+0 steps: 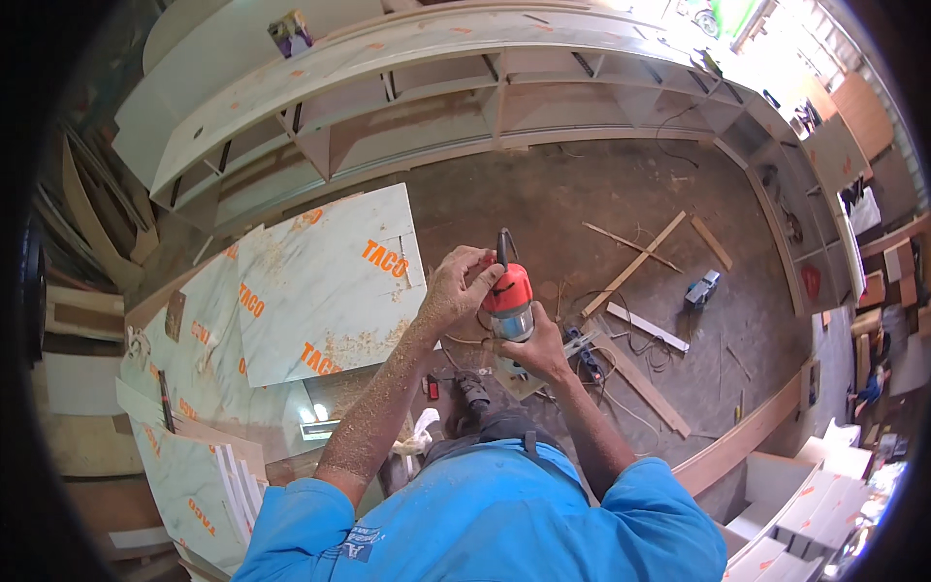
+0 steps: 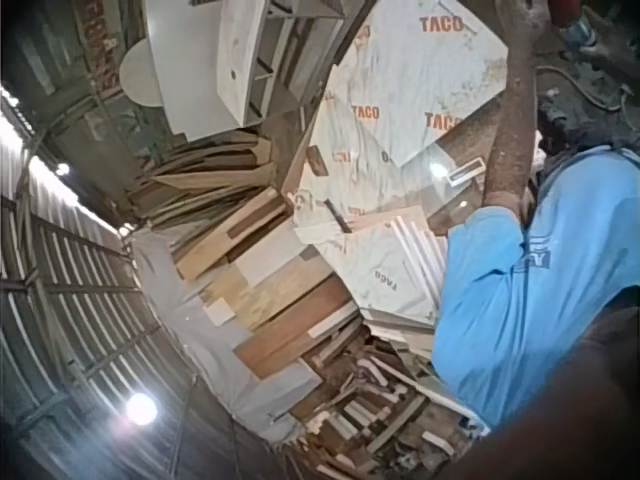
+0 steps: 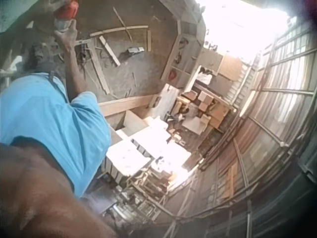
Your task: The person trims the edges of stacked white panels using a handheld router and later uses a pencil and a metal square to mark lines on one of the panels.
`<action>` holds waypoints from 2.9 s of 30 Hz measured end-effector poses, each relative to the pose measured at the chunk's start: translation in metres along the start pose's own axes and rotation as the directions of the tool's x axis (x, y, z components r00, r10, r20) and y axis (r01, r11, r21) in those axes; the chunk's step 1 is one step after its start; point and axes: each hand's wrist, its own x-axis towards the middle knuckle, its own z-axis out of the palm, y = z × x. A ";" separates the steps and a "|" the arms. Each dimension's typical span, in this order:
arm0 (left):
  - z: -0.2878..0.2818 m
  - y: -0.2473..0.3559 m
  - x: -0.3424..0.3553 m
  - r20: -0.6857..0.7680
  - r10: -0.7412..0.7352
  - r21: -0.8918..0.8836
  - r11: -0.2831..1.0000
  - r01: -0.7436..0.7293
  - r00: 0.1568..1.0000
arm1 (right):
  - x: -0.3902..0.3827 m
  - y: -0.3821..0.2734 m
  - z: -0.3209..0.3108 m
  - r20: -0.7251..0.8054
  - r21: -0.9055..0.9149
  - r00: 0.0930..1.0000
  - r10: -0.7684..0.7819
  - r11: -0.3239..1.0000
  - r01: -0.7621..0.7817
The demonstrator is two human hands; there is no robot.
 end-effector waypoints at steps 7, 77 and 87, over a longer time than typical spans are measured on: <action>0.032 0.050 -0.069 0.114 0.190 0.105 0.974 -0.202 0.975 | -0.095 0.010 -0.044 0.041 0.074 0.998 -0.051 0.996 0.048; -0.065 -0.297 -0.052 -0.804 -0.418 0.426 0.090 0.900 0.423 | -0.018 0.812 -0.176 -0.065 -0.809 0.995 -0.074 0.587 -0.009; 0.209 -0.105 0.133 -0.306 -0.081 0.624 0.736 0.264 0.949 | 0.002 0.507 -0.271 -0.045 0.164 0.691 0.722 0.687 -0.708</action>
